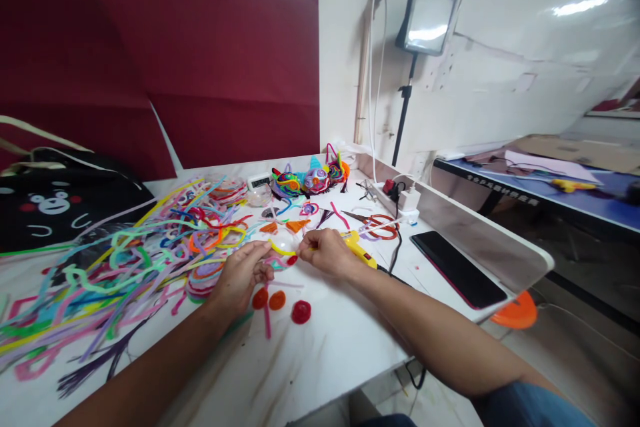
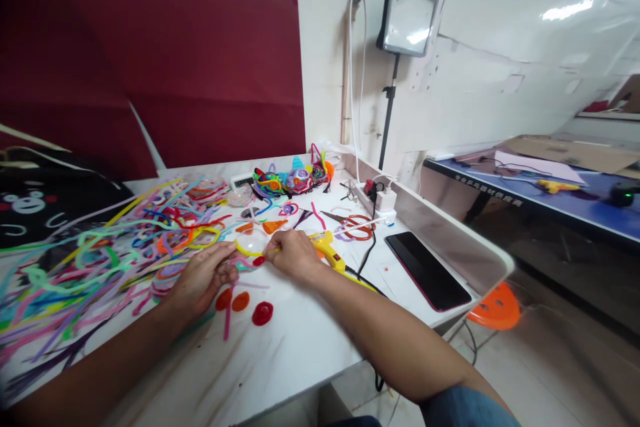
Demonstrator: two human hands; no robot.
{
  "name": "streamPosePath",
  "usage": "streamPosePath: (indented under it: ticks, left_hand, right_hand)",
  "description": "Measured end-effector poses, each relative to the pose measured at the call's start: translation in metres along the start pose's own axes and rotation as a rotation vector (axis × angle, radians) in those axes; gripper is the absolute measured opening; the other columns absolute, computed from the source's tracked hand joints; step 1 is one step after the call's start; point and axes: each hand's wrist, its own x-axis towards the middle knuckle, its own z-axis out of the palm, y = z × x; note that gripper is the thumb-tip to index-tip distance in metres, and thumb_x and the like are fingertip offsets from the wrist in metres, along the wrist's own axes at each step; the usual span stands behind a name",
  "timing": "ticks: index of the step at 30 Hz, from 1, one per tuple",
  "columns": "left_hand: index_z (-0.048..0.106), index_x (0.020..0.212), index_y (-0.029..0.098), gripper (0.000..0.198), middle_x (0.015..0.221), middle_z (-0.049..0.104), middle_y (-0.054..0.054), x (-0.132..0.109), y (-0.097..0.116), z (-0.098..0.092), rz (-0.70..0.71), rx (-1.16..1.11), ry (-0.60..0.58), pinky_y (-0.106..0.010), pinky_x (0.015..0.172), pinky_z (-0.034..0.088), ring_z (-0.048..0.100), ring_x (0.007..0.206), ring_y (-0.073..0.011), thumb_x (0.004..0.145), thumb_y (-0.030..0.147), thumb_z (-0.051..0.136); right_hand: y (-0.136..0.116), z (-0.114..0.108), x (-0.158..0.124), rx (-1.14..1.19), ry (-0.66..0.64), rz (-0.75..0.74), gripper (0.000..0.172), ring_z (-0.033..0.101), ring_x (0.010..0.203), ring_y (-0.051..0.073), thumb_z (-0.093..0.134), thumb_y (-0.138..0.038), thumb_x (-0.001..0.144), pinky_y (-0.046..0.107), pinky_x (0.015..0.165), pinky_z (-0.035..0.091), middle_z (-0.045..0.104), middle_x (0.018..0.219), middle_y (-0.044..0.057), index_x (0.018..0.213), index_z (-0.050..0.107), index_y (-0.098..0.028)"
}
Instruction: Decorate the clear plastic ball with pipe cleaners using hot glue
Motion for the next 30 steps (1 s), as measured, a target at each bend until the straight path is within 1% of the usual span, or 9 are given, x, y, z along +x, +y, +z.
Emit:
streamPosePath:
  ticks: [9, 17, 22, 30]
  left_hand:
    - [0.058, 0.077, 0.016, 0.036, 0.063, 0.059, 0.006, 0.0008, 0.0012, 0.0036, -0.003, -0.013, 0.016, -0.022, 0.04, 0.041, 0.053, 0.039, -0.0088, 0.056, 0.035, 0.08]
    - [0.059, 0.076, 0.016, 0.028, 0.063, 0.059, 0.005, 0.0002, -0.0004, 0.0023, -0.008, -0.007, 0.005, -0.023, 0.041, 0.041, 0.053, 0.04, -0.0089, 0.062, 0.031, 0.077]
    - [0.059, 0.074, 0.017, 0.022, 0.064, 0.061, 0.004, 0.004, -0.0036, 0.0009, -0.004, -0.007, -0.01, -0.021, 0.041, 0.041, 0.052, 0.041, -0.008, 0.066, 0.031, 0.075]
    - [0.06, 0.074, 0.016, 0.027, 0.065, 0.06, 0.005, 0.0063, -0.006, -0.001, 0.005, -0.015, -0.021, -0.021, 0.041, 0.04, 0.053, 0.042, -0.008, 0.064, 0.034, 0.078]
  right_hand:
    - [0.0001, -0.0002, -0.0004, -0.036, 0.003, -0.006, 0.012, 0.052, 0.063, 0.012, 0.062, -0.018, 0.077, 0.021, 0.06, 0.035, 0.068, 0.071, 0.0, 0.08, 0.074, -0.018]
    - [-0.002, -0.0019, -0.0022, -0.035, 0.007, -0.017, 0.012, 0.053, 0.063, 0.012, 0.062, -0.016, 0.077, 0.022, 0.061, 0.036, 0.068, 0.071, 0.0, 0.079, 0.073, -0.018]
    - [-0.0038, -0.0041, -0.0033, -0.035, -0.003, -0.004, 0.01, 0.055, 0.065, 0.013, 0.064, -0.019, 0.078, 0.022, 0.061, 0.036, 0.068, 0.072, 0.0, 0.08, 0.073, -0.018]
    - [-0.0006, -0.0028, -0.0032, -0.027, -0.004, -0.024, 0.01, 0.051, 0.062, 0.011, 0.064, -0.017, 0.078, 0.022, 0.06, 0.034, 0.067, 0.07, -0.001, 0.079, 0.073, -0.017]
